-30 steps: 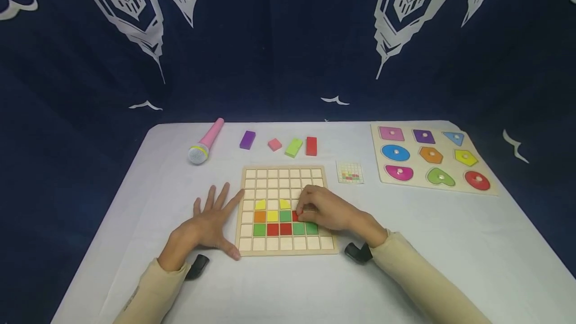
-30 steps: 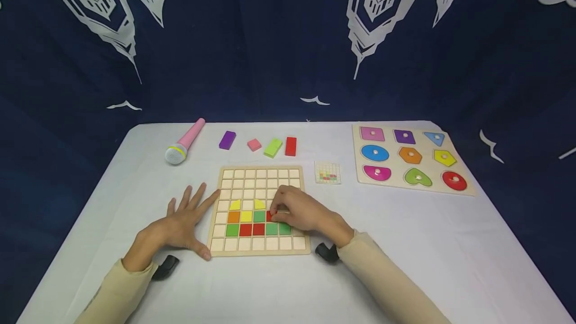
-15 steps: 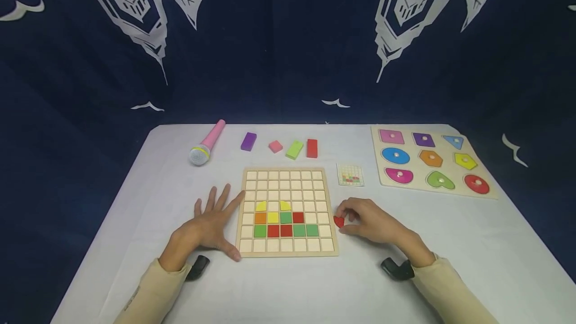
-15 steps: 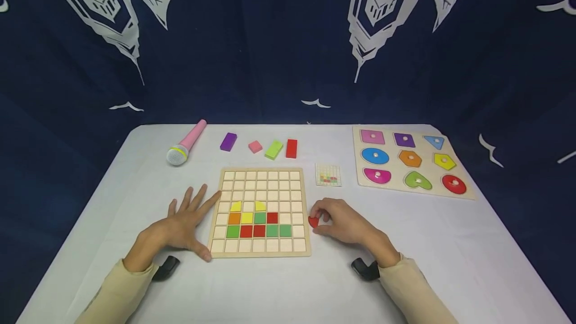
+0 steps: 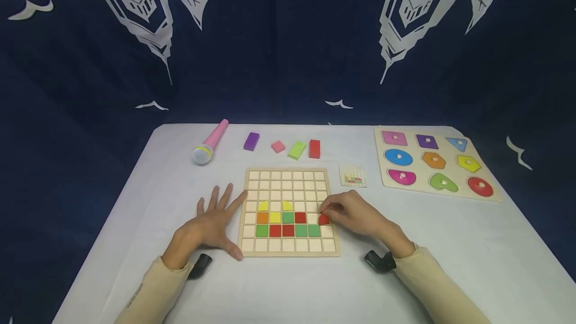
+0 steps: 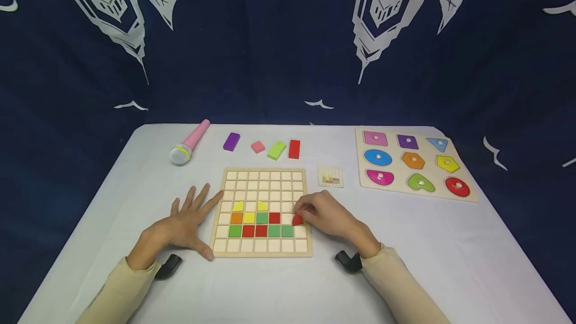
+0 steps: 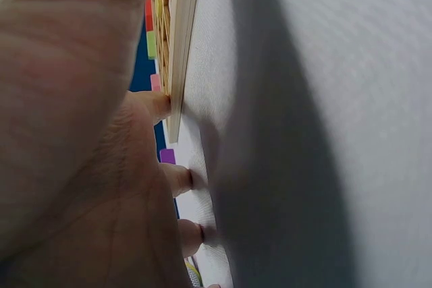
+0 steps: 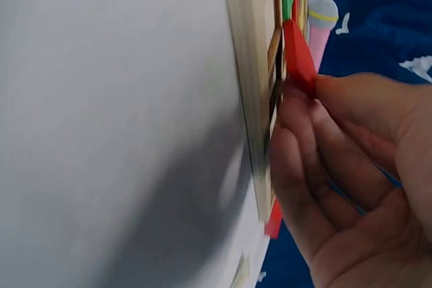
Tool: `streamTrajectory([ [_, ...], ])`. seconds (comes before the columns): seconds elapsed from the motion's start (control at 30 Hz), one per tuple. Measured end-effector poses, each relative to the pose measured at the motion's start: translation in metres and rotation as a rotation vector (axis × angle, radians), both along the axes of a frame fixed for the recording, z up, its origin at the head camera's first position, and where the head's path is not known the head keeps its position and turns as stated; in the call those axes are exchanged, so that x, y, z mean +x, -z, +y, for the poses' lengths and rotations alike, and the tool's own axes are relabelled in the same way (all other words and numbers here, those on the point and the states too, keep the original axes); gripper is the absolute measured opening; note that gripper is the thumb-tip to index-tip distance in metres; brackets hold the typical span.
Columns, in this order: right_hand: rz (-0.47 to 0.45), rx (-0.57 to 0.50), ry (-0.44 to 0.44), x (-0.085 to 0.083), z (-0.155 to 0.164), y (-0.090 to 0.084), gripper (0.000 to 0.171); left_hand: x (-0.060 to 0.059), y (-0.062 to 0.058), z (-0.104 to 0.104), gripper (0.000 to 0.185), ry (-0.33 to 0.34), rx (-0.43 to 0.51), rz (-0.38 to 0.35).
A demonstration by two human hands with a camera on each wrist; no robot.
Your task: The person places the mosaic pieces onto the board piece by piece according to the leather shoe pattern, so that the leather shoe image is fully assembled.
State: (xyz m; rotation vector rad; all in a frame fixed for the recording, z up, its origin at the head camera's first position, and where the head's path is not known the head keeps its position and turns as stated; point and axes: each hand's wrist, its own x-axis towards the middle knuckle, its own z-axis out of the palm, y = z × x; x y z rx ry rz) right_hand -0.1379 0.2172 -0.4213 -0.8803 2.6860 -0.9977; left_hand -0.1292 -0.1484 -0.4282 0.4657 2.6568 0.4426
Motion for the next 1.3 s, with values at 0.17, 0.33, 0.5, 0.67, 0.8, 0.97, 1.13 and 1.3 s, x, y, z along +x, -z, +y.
streamTrajectory([
  [0.17,-0.027,-0.058,0.0,-0.007,-0.015,-0.005,0.01,-0.002,0.0,0.001,0.152,0.0,0.003,0.002],
  [0.33,-0.059,-0.061,-0.017,-0.009,-0.019,-0.004,0.019,-0.003,0.0,0.003,0.152,0.004,0.003,-0.004],
  [0.5,-0.024,-0.036,-0.08,-0.007,-0.015,-0.002,0.027,-0.004,0.0,0.003,0.151,0.007,-0.002,-0.005],
  [0.67,-0.018,-0.055,-0.069,-0.009,-0.015,-0.003,0.026,-0.004,-0.001,0.001,0.151,0.004,0.004,0.0],
  [0.8,-0.04,-0.056,-0.046,-0.011,-0.015,-0.005,0.028,-0.004,-0.001,0.001,0.151,0.002,0.005,-0.005],
  [0.97,-0.071,-0.061,-0.047,-0.012,-0.017,-0.004,0.027,-0.003,-0.001,0.001,0.152,0.002,0.002,-0.003],
  [1.13,-0.066,-0.045,-0.089,-0.013,-0.022,-0.002,0.024,-0.003,-0.001,0.0,0.152,0.008,0.0,0.003],
  [1.3,-0.042,-0.029,-0.061,-0.013,-0.027,-0.004,0.028,-0.002,0.001,0.0,0.152,0.015,0.003,0.006],
])
